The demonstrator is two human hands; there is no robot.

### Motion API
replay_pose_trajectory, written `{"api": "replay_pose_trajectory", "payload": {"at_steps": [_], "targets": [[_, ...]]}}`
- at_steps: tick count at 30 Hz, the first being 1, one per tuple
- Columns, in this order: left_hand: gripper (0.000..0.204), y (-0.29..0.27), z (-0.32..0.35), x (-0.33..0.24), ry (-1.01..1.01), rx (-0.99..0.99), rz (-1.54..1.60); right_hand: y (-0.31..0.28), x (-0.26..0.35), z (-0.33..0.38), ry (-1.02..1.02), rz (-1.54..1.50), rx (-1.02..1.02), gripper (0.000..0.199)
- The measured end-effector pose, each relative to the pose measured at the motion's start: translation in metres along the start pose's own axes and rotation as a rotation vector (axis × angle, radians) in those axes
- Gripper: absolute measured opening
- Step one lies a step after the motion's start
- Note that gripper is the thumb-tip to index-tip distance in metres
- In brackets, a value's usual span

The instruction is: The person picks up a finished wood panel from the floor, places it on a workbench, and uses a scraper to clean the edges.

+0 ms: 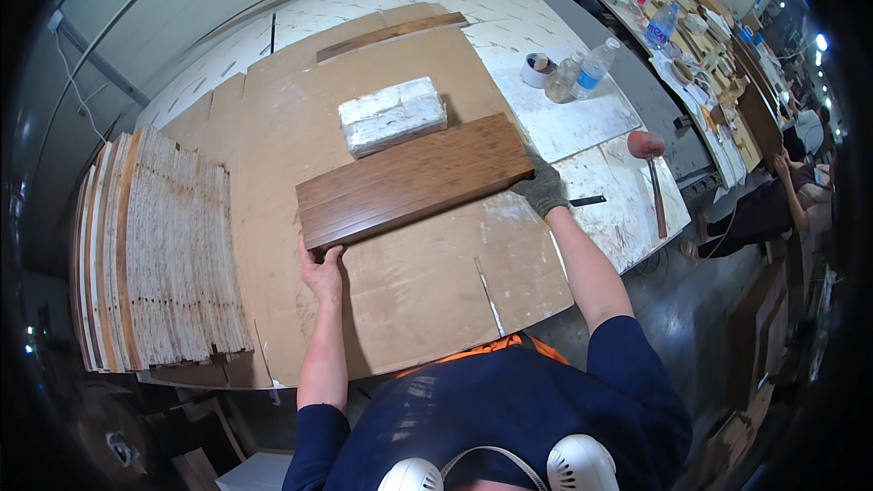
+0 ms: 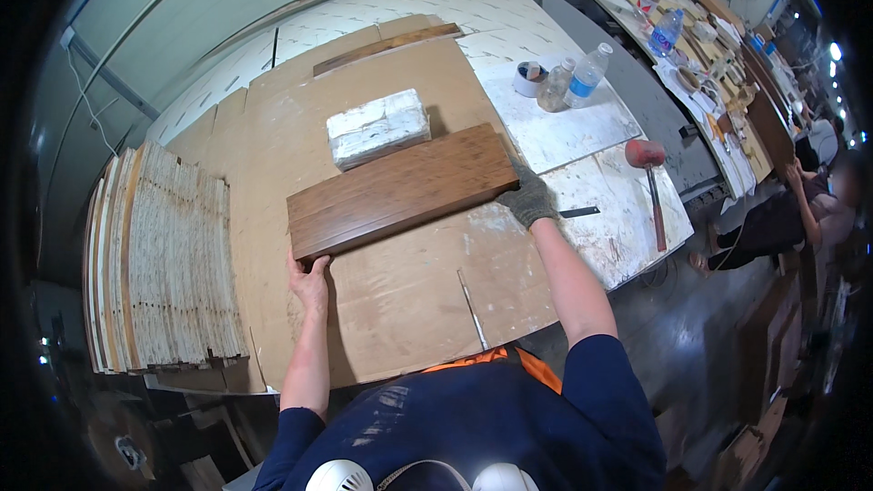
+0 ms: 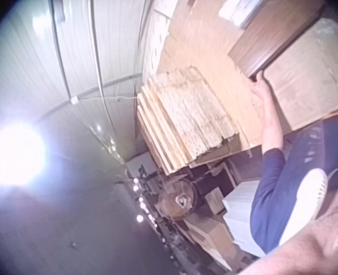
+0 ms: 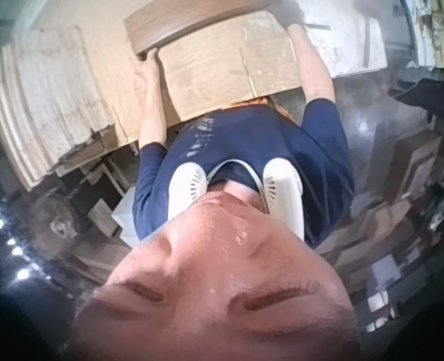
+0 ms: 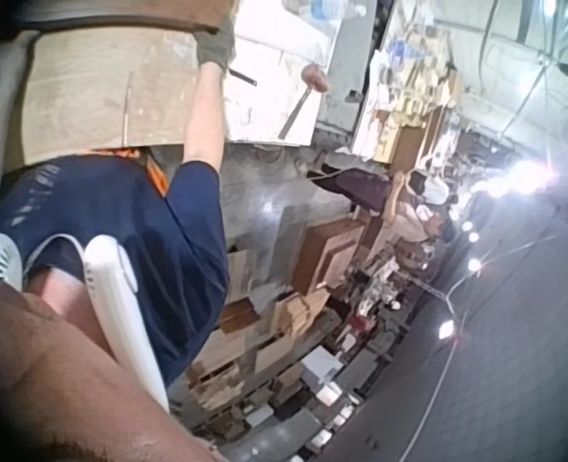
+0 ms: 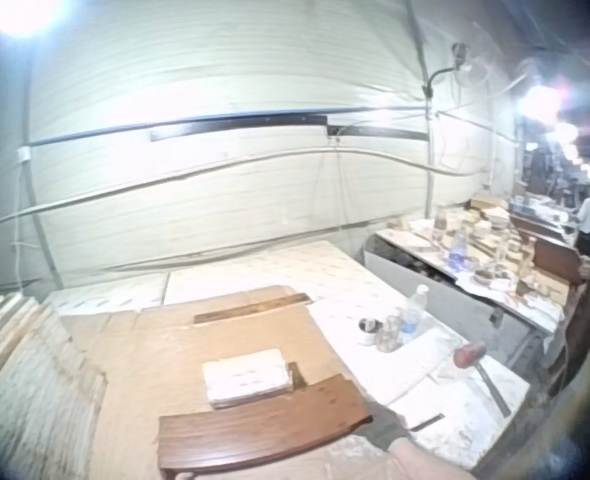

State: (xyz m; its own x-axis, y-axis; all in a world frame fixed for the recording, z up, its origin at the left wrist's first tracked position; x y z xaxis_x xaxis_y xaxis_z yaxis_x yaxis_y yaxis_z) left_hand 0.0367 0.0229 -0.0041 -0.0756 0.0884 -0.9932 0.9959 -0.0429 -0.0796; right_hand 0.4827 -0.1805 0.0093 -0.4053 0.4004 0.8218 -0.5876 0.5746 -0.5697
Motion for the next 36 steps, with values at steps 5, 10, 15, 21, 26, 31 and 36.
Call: {"api": "replay_pose_trajectory", "payload": {"at_steps": [5,10,15,21,26,31,36], "targets": [[0.069,-0.006,-0.002,0.005,0.056,-0.036,-0.053,0.000,0.001,-0.001,-0.029,0.053,-0.029,0.080],[0.070,-0.008,0.000,0.002,0.010,-0.049,-0.053,0.005,0.004,0.001,-0.030,0.055,-0.012,0.075],[0.068,-0.008,-0.002,0.002,0.062,-0.061,-0.141,0.007,-0.003,0.004,-0.057,-0.033,-0.002,0.073],[0.061,-0.018,-0.018,0.026,0.052,-0.013,0.102,0.011,0.031,0.010,-0.037,0.155,-0.027,0.079],[0.064,0.002,-0.005,-0.003,0.083,0.024,-0.119,-0.035,-0.005,0.084,-0.005,0.033,-0.389,0.077],[0.065,-0.002,0.002,-0.015,0.144,0.022,-0.241,-0.130,-0.023,0.273,0.138,0.462,-0.754,0.064],[0.062,-0.005,-0.008,-0.012,0.382,0.001,-0.428,-0.145,-0.174,0.566,0.819,0.452,-1.128,0.050]]}}
Point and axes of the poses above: each hand's wrist, its own z-axis away from the middle knuckle, its own y-axis out of the palm, x = y × z, the point moved 9 cm from there along -z, towards the middle knuckle, and after that the axes turned 2 degrees about -y, right-handed, at the moved point
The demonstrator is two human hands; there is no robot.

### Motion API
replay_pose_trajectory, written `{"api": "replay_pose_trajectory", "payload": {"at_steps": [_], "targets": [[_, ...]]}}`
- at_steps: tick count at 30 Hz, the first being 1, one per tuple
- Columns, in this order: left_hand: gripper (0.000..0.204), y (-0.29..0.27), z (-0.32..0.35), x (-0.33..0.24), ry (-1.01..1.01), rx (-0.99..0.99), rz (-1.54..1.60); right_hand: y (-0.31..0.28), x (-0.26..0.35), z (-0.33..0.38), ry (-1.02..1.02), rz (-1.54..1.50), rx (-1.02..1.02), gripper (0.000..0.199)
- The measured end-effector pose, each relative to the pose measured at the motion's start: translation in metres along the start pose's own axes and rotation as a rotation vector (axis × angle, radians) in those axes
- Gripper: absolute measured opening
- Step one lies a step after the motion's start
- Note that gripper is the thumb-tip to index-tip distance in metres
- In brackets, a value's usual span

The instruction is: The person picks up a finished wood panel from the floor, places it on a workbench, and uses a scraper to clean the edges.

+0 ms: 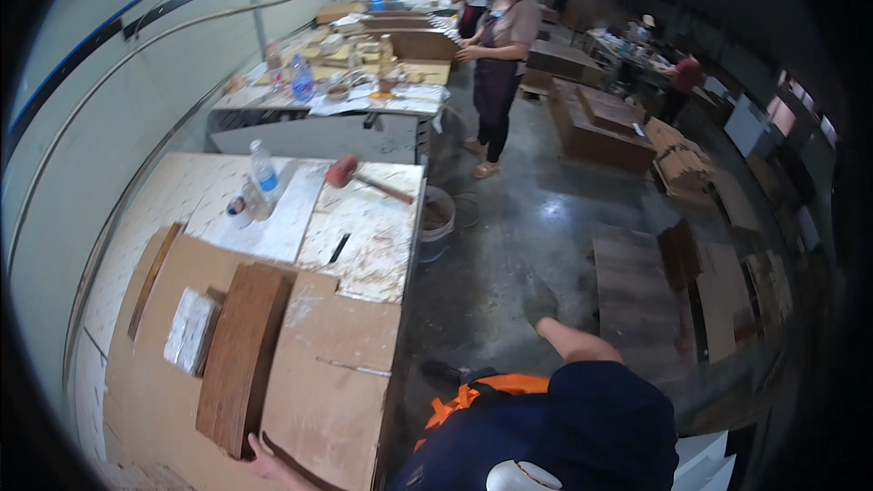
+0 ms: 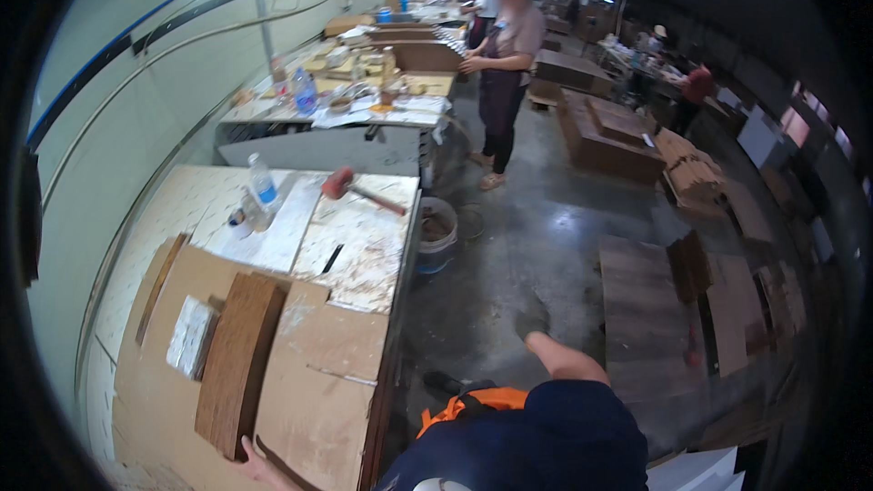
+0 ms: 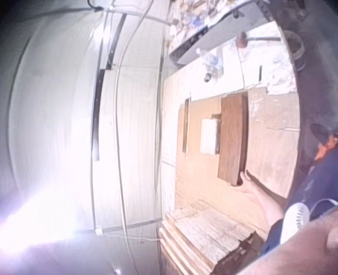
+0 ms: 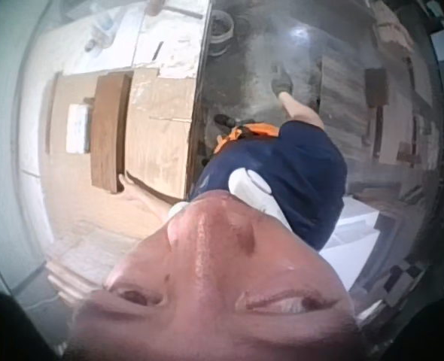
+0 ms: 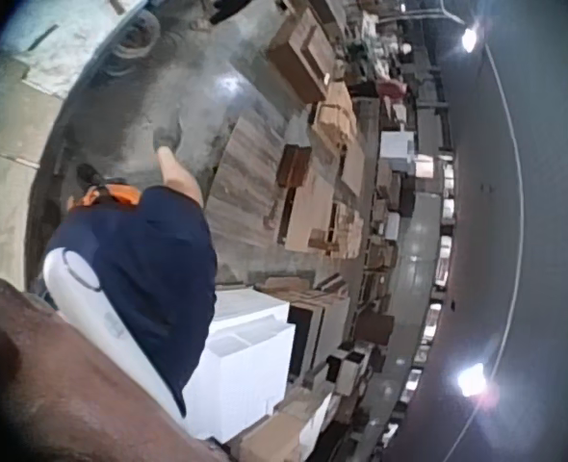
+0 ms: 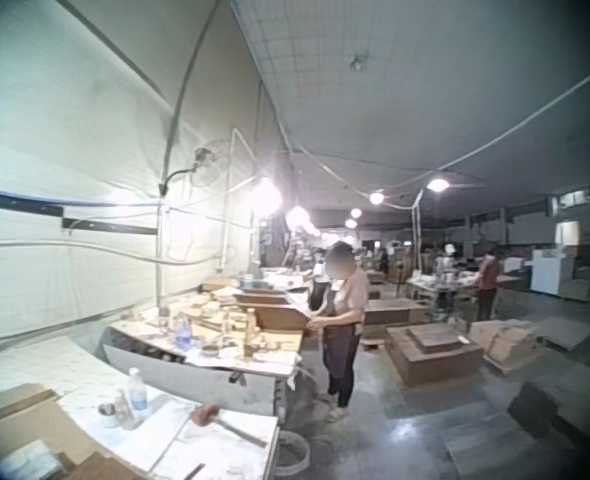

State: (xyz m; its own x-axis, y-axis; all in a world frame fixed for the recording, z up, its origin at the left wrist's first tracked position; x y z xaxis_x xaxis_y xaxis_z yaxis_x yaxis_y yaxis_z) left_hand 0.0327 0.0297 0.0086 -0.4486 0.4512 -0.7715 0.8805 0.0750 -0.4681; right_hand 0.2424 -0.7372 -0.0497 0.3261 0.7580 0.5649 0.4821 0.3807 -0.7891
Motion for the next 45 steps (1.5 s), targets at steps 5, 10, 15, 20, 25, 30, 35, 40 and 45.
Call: {"api": "replay_pose_trajectory", "payload": {"at_steps": [5,10,15,20,25,30,35,40,45], "targets": [[0.093,0.011,0.043,0.018,0.456,-0.209,-0.698,-0.043,-0.225,0.104,0.598,0.331,0.402,0.053],[0.067,0.028,0.171,-0.177,0.889,0.128,-0.095,-0.050,-0.325,0.202,0.745,0.424,0.944,0.057],[0.049,0.085,0.308,-0.326,0.882,0.910,0.376,-0.040,-0.329,0.158,0.615,0.304,0.897,0.061],[0.045,0.187,0.391,-0.348,0.842,1.367,0.379,-0.074,-0.314,0.089,0.608,-0.086,0.508,0.065],[0.045,0.263,0.471,-0.367,0.824,1.650,0.268,-0.084,-0.359,0.132,0.825,-0.325,0.379,0.066],[0.043,0.334,0.565,-0.415,0.900,1.797,0.330,-0.058,-0.473,0.340,1.246,0.208,0.676,0.050],[0.041,0.400,0.666,-0.478,1.018,1.939,0.408,-0.053,-0.434,0.420,1.287,0.257,0.882,0.041],[0.045,0.411,0.801,-0.561,1.186,2.123,0.395,-0.080,-0.385,0.338,1.533,-0.017,0.444,0.051],[0.048,0.341,0.916,-0.637,1.296,2.301,0.420,-0.060,-0.401,0.285,1.407,0.028,0.505,0.052]]}}
Point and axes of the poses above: each hand's wrist, its own z-axis away from the middle knuckle, its own y-axis out of the palm, x = y × z, the point moved 9 cm from there along -z, towards the middle knuckle, and after that the axes turned 2 degrees about -y, right-handed, at the moved point
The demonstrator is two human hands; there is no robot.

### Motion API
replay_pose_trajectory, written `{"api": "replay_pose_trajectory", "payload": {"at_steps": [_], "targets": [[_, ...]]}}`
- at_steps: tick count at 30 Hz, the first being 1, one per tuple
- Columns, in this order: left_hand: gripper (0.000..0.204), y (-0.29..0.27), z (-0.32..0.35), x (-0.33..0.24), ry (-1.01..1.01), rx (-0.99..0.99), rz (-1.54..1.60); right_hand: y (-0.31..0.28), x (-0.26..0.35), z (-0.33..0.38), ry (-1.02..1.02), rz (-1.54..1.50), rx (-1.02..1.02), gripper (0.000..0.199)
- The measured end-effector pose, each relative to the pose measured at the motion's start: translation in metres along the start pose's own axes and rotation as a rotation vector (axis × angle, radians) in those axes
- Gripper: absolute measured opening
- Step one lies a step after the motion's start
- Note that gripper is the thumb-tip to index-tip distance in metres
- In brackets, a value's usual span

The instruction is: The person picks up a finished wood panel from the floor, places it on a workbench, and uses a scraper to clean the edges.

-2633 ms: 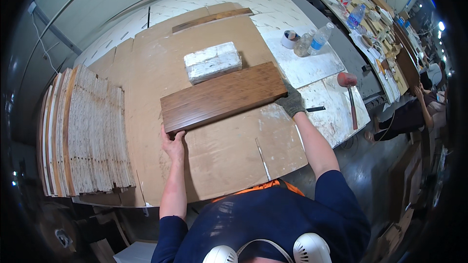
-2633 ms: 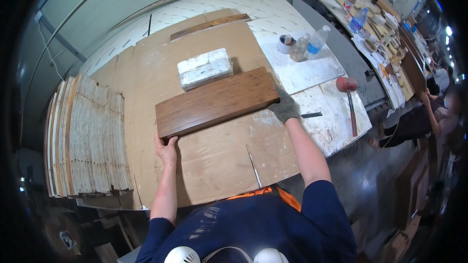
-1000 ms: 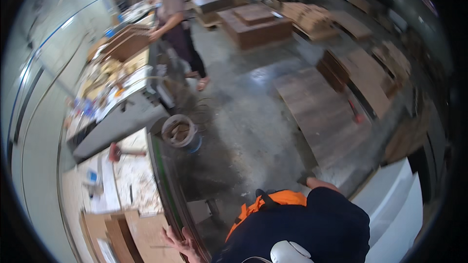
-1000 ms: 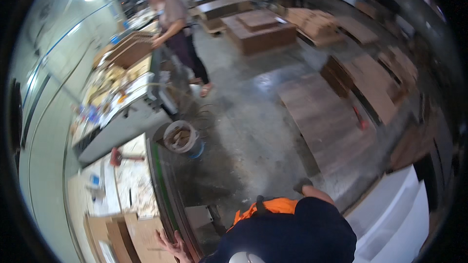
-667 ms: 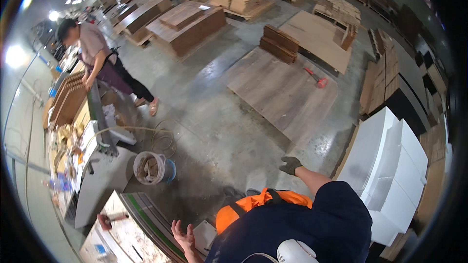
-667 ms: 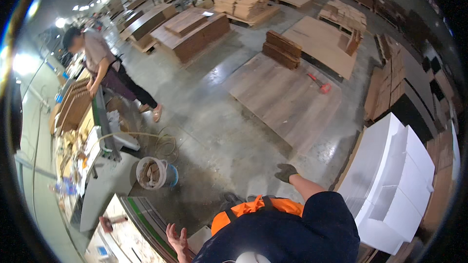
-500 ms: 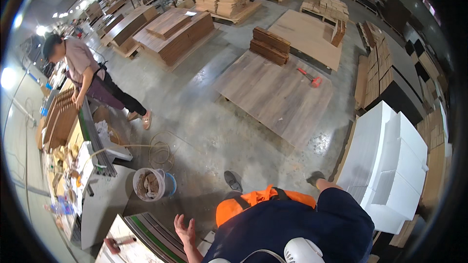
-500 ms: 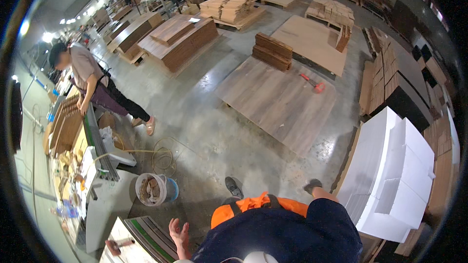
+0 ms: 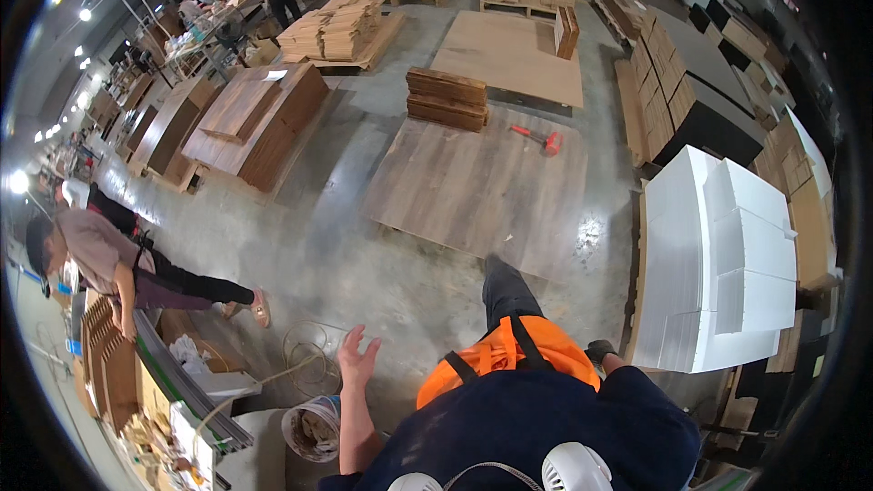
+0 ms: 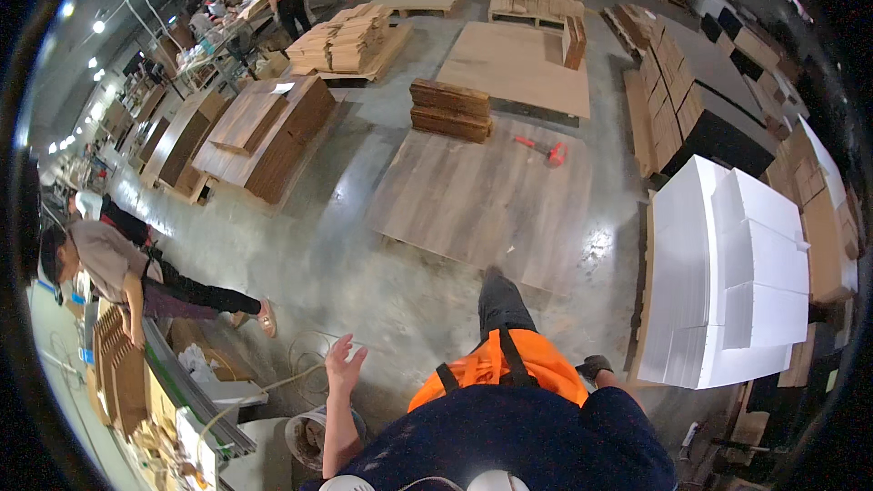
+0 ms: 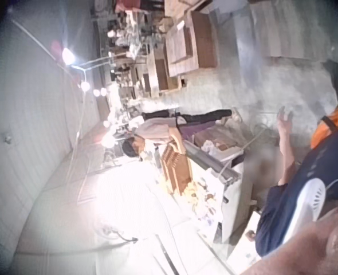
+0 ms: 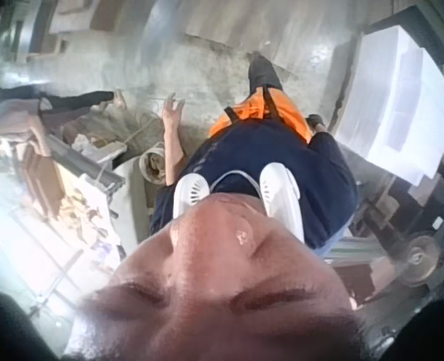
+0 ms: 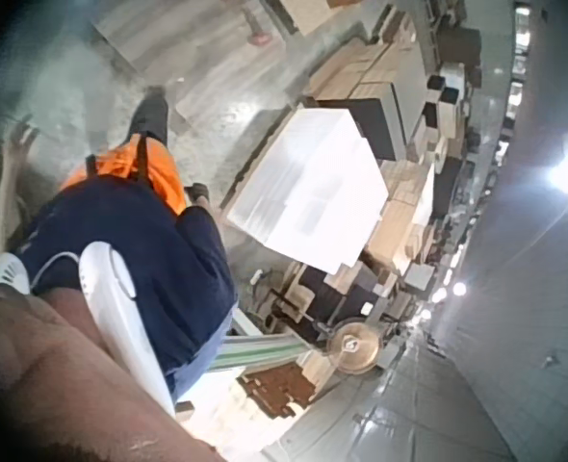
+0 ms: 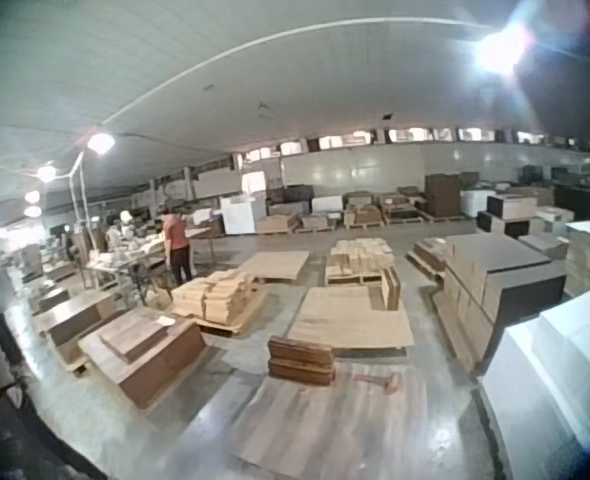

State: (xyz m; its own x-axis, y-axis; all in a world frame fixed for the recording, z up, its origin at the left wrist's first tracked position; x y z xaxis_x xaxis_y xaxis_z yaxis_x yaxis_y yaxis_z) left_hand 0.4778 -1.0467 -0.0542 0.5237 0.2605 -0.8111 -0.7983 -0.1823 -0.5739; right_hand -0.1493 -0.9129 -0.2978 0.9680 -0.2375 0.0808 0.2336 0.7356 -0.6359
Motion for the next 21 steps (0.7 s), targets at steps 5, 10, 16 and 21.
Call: {"api": "replay_pose_trajectory", "payload": {"at_steps": [5,10,16,21], "targets": [[0.050,0.053,-0.075,-0.043,-0.092,0.153,0.045,-0.010,0.002,-0.051,0.099,-0.084,0.197,0.047],[0.049,0.090,-0.140,-0.043,-0.318,0.186,0.209,-0.084,0.026,-0.140,0.186,-0.297,0.166,0.047],[0.033,0.113,-0.214,-0.124,-0.526,0.058,0.444,-0.319,0.121,-0.207,-0.044,-0.406,0.091,0.064],[0.023,0.135,-0.305,-0.209,-0.357,0.110,0.420,-0.475,0.122,-0.281,-0.166,-0.562,-0.199,0.061]]}}
Point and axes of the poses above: each hand's wrist, its own z-axis away from the middle knuckle, its own y-axis out of the palm, x = y × z, the point moved 9 cm from there along -z, towards the middle knuckle, and after that the axes turned 2 degrees about -y, right-handed, at the moved point
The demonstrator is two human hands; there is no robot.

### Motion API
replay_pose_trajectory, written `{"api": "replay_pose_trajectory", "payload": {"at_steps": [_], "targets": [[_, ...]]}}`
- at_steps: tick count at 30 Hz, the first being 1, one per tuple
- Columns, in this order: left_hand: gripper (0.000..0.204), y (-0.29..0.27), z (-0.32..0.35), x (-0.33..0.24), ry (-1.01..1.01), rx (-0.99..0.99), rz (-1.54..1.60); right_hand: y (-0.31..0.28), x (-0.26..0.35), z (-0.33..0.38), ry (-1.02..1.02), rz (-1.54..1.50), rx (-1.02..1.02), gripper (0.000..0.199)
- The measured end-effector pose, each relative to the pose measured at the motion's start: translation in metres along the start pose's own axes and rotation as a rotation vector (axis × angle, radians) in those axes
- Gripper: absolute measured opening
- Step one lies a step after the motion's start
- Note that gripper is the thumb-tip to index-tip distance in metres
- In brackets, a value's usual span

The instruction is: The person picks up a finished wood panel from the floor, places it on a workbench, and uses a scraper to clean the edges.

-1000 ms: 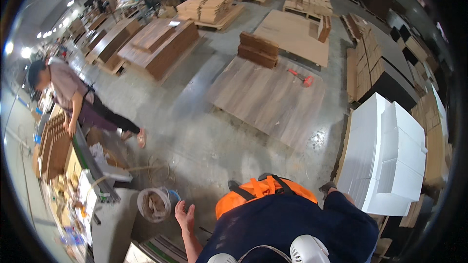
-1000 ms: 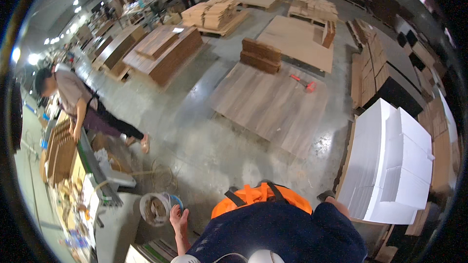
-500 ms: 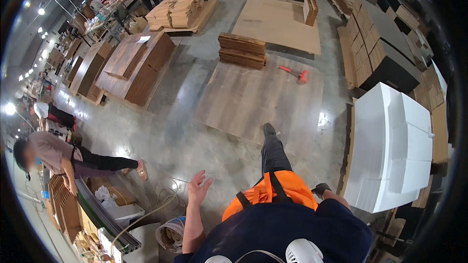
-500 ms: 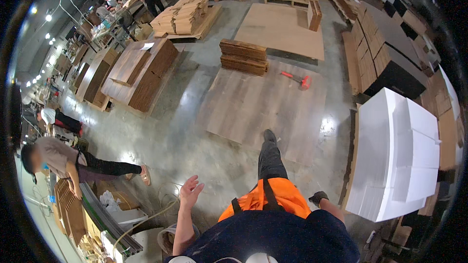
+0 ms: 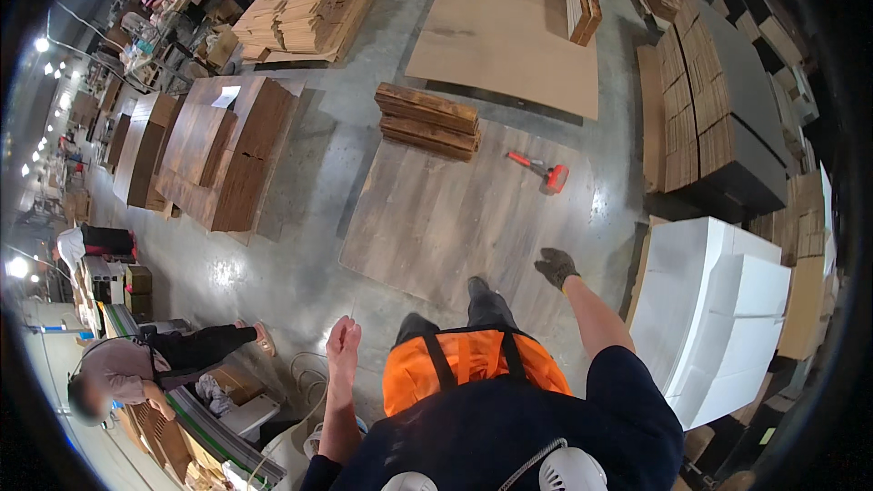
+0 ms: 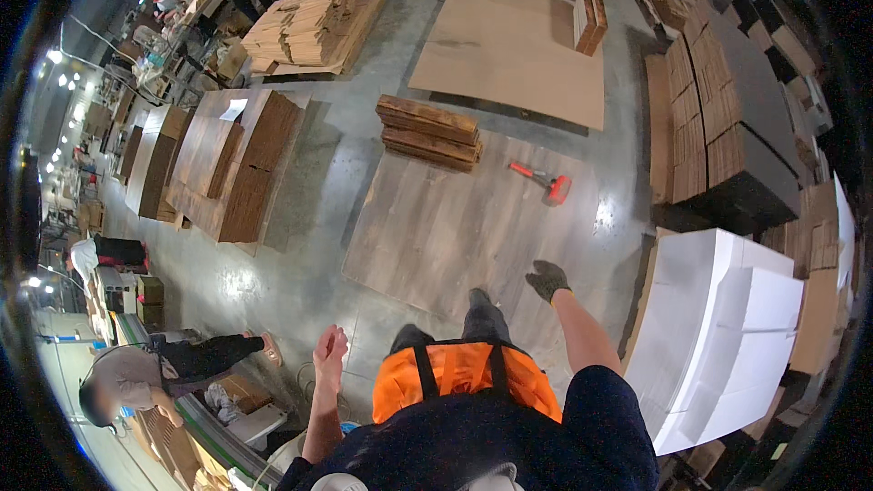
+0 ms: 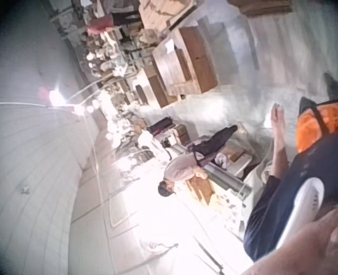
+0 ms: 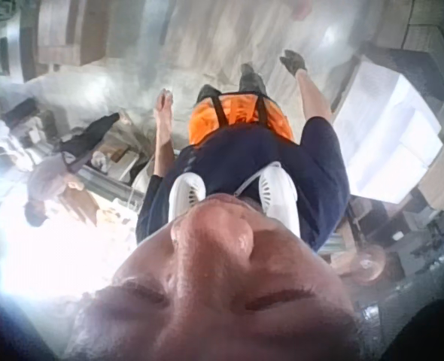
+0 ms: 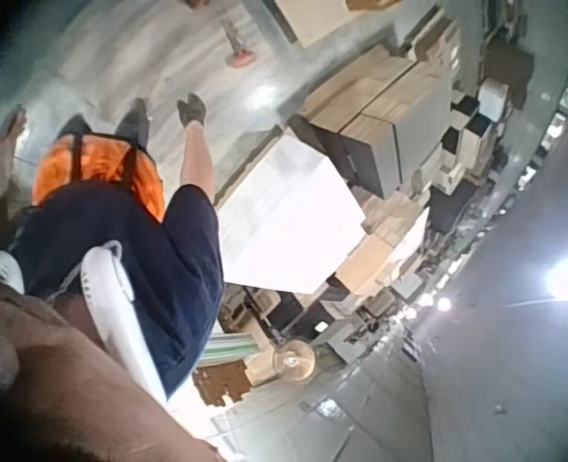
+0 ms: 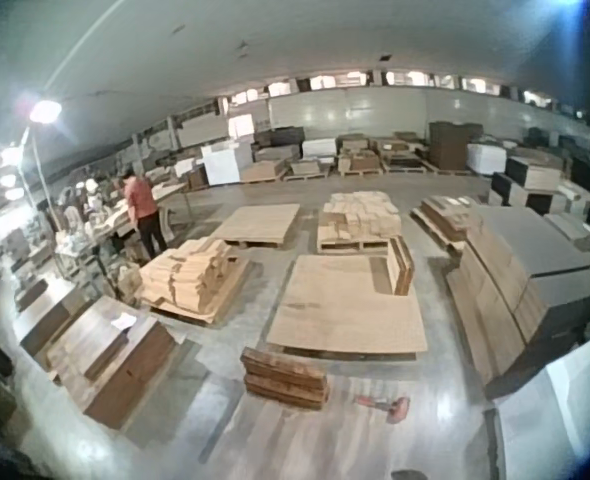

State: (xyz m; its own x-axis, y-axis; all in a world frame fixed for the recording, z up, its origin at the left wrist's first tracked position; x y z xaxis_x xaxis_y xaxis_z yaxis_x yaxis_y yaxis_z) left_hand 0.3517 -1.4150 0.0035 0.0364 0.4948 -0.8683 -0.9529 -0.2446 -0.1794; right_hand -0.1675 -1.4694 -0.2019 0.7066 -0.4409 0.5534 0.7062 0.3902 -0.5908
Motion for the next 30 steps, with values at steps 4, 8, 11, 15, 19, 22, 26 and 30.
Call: {"api": "replay_pose_trajectory", "payload": {"at_steps": [4,8,11,15,19,22,26,30], "targets": [[0.019,0.015,-0.036,-0.012,0.022,0.054,0.047,-0.045,0.024,-0.048,-0.010,0.200,0.018,0.061],[0.017,0.021,-0.073,0.005,-0.222,-0.054,0.171,-0.066,0.030,-0.054,0.035,0.278,0.112,0.062],[0.013,0.030,-0.125,0.022,-0.297,-0.102,0.245,-0.078,0.029,-0.040,0.257,0.092,0.172,0.054],[0.007,0.085,-0.201,-0.037,-0.109,0.110,0.187,-0.109,0.031,-0.026,0.297,0.145,0.303,0.051],[0.007,0.115,-0.236,-0.098,-0.068,0.160,-0.006,-0.132,0.010,-0.052,0.491,-0.006,0.207,0.060],[0.027,0.117,-0.261,-0.076,-0.140,0.080,0.005,-0.143,0.026,-0.103,0.373,0.089,0.217,0.063],[0.070,0.132,-0.272,-0.057,-0.271,-0.244,0.339,-0.141,0.055,-0.190,0.098,0.392,0.334,0.063],[0.081,0.187,-0.293,-0.027,-0.331,-0.398,0.515,-0.130,0.083,-0.300,0.058,0.481,0.482,0.058]]}}
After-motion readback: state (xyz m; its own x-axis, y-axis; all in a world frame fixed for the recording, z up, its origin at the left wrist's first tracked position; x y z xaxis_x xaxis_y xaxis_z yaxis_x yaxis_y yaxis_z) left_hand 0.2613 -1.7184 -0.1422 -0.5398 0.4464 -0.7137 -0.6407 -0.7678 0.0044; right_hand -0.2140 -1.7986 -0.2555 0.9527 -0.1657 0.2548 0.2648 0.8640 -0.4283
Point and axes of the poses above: each hand's wrist, its own z-axis away from the middle knuckle, its own y-axis out of the palm, x = y × z, the point moved 9 cm from there along -z, towards the middle knuckle, and after that the axes turned 2 degrees about -y, right-handed, at the moved point
